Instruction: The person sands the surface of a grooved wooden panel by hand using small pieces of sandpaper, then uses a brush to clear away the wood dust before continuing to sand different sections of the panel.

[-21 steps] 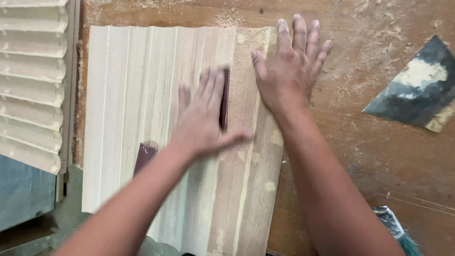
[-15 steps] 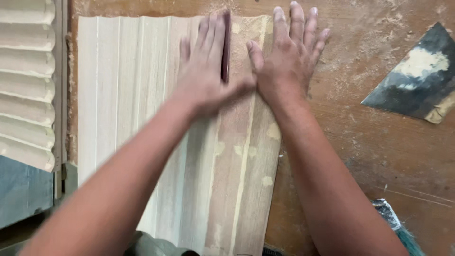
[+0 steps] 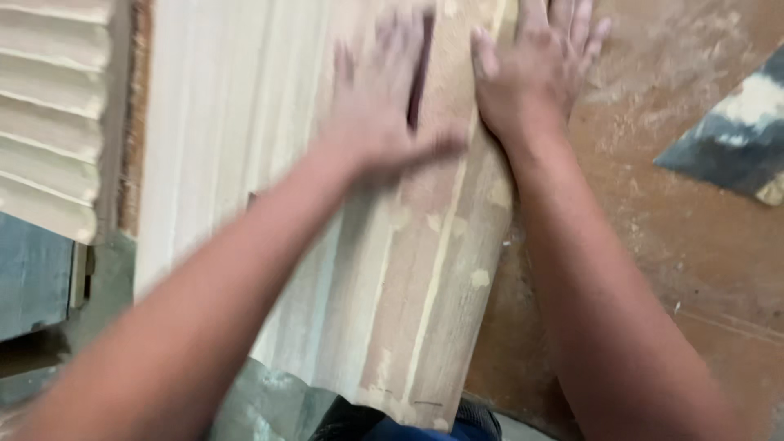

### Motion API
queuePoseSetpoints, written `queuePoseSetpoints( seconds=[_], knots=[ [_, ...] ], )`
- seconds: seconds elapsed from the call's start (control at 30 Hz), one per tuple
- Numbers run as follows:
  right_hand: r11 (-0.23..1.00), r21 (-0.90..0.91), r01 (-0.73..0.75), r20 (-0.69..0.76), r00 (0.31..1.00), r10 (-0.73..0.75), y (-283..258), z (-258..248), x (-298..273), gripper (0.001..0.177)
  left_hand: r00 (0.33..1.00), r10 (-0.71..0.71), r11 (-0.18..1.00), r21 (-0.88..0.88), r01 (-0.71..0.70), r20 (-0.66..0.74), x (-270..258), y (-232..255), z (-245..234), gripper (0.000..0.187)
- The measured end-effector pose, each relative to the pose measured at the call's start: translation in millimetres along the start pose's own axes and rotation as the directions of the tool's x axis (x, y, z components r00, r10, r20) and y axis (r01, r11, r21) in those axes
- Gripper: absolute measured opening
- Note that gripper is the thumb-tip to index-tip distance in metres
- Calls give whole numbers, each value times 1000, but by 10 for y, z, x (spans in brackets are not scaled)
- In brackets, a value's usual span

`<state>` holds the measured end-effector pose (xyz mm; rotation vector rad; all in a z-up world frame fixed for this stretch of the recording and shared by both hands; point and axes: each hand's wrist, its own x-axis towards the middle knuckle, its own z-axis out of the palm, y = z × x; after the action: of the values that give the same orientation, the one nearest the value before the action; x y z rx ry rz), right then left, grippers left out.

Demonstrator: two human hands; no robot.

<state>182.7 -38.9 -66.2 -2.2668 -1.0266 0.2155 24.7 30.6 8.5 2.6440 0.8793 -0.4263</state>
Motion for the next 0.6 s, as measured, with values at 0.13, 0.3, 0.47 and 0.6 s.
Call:
queuePoseSetpoints(
  seconds=[0.13, 0.3, 0.47, 0.6],
  knots=[
    [999, -2, -40, 45, 998, 40, -4, 27, 9, 68, 996, -9, 1000, 15, 8, 86, -971, 55, 390, 132],
    [990, -27, -136, 105, 985, 138, -150, -76, -40, 65, 986, -31, 999, 29, 26, 163, -597, 87, 81, 133],
    [999, 0, -40, 36, 999, 40, -8, 24, -29, 66, 992, -54, 987, 155, 36, 117, 84, 4, -98, 142],
    [993, 2, -117, 88, 989, 116, -123, -62, -37, 60, 968, -56, 987, 159, 18, 244, -887, 104, 110, 135]
  ],
)
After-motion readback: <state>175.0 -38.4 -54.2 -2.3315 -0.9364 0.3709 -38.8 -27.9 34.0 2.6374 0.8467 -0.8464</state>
